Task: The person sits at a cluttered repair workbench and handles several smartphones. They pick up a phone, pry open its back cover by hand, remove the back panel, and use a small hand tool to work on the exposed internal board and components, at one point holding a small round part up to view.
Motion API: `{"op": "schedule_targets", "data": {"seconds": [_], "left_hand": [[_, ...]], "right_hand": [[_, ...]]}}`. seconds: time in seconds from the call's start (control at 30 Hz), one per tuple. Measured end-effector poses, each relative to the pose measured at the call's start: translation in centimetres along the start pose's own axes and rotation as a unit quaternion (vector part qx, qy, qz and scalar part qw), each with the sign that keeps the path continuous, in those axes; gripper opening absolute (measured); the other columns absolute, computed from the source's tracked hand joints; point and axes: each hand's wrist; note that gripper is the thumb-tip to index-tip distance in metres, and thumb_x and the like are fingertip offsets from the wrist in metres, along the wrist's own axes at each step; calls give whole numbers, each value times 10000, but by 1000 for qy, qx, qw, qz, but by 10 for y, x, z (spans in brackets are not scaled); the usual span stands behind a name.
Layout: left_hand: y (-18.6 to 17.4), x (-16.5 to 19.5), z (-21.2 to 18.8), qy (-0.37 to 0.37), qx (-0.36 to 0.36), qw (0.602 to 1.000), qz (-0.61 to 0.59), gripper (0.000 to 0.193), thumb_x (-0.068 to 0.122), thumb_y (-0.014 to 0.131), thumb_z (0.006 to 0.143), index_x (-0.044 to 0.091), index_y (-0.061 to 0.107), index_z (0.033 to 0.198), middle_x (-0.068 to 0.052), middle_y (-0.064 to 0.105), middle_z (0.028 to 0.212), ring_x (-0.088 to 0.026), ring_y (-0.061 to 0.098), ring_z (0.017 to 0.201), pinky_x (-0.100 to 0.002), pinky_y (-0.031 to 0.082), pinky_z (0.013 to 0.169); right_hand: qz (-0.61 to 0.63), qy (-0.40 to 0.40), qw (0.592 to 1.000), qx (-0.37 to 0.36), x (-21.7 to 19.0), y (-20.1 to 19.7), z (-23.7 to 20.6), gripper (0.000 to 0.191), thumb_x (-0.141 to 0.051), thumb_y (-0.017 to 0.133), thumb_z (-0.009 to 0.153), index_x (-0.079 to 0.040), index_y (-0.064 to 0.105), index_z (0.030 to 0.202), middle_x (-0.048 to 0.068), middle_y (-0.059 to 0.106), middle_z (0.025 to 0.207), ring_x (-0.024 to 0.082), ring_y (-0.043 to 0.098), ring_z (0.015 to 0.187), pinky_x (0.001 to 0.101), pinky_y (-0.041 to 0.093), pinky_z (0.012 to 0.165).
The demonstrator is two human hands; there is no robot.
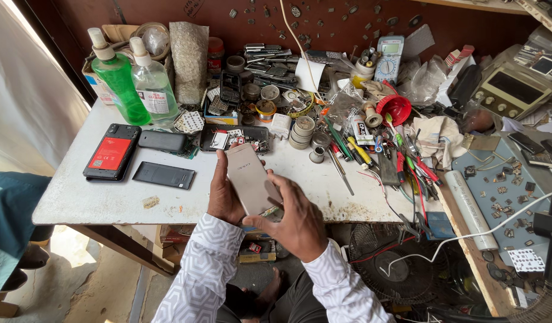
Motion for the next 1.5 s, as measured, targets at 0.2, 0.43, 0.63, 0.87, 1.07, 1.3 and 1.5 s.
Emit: {"op": "schedule_targets", "data": {"seconds": [0.2, 0.43, 0.63, 0.87, 1.07, 1.3, 1.5], "left_hand": [[-12, 1, 1, 31, -51, 998, -9, 804, 753, 417, 951, 106, 535, 1414, -189, 647, 1242, -391, 663, 1127, -561, 560, 963], [-24, 0, 5, 51, -48, 997, 11, 875, 775, 345, 944, 62, 536, 1413, -207, 651, 1249, -404, 659, 1138, -555, 553, 966], [-24, 1, 3, 35, -56, 998, -10, 907, 778, 323, 966, 51, 523, 1471, -197, 657, 1261, -353, 648, 1175, -523, 538, 1019], [-21, 4, 1, 48, -54, 997, -9, 935, 795, 307, 945, 19, 527, 1417, -221, 660, 1255, -363, 656, 1156, -557, 542, 1009], [-23, 5, 2, 2, -89, 994, -66, 1015, 840, 297, 885, 3, 505, 1421, -220, 624, 1315, -388, 625, 1196, -633, 524, 993], [-26, 5, 1, 2, -103, 992, -68, 1064, 851, 290, 913, -33, 457, 1481, -257, 570, 1402, -422, 580, 1298, -614, 476, 1073], [-23, 3, -2, -22, -116, 991, -66, 1035, 825, 286, 912, -8, 427, 1509, -271, 536, 1452, -431, 555, 1313, -636, 465, 1082]], "right_hand": [[65, 85, 992, -59, -3, 7, 6, 843, -456, 863, 755, -51, 480, 1388, 169, 628, 1417, 341, 700, 1181, 432, 574, 923], [60, 142, 985, -76, 2, 11, 9, 845, -412, 880, 744, -74, 469, 1400, 247, 672, 1281, 339, 709, 1163, 434, 576, 938], [83, 151, 984, -55, 11, 16, 8, 859, -408, 880, 729, -65, 464, 1398, 254, 673, 1279, 325, 709, 1167, 422, 580, 954], [349, 212, 905, -117, 51, 3, 15, 825, -401, 840, 793, -29, 456, 1421, 219, 704, 1252, 210, 725, 1107, 276, 624, 882], [550, 271, 772, -168, 82, -24, 23, 604, -336, 592, 1007, 82, 524, 1438, 200, 710, 1253, 131, 679, 891, 155, 311, 377], [606, 363, 680, -197, 116, -52, 28, 625, -437, 339, 1014, -50, 498, 1479, 326, 717, 1159, 296, 782, 841, 173, 334, 325], [529, 423, 700, -227, 141, -60, 26, 634, -544, 374, 1019, -80, 534, 1420, 288, 743, 1085, 258, 774, 741, 169, 282, 291]]}}
Point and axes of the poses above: each hand's wrist, its own z-axis towards the middle knuckle, its own y-axis out of the palm, x = y × z
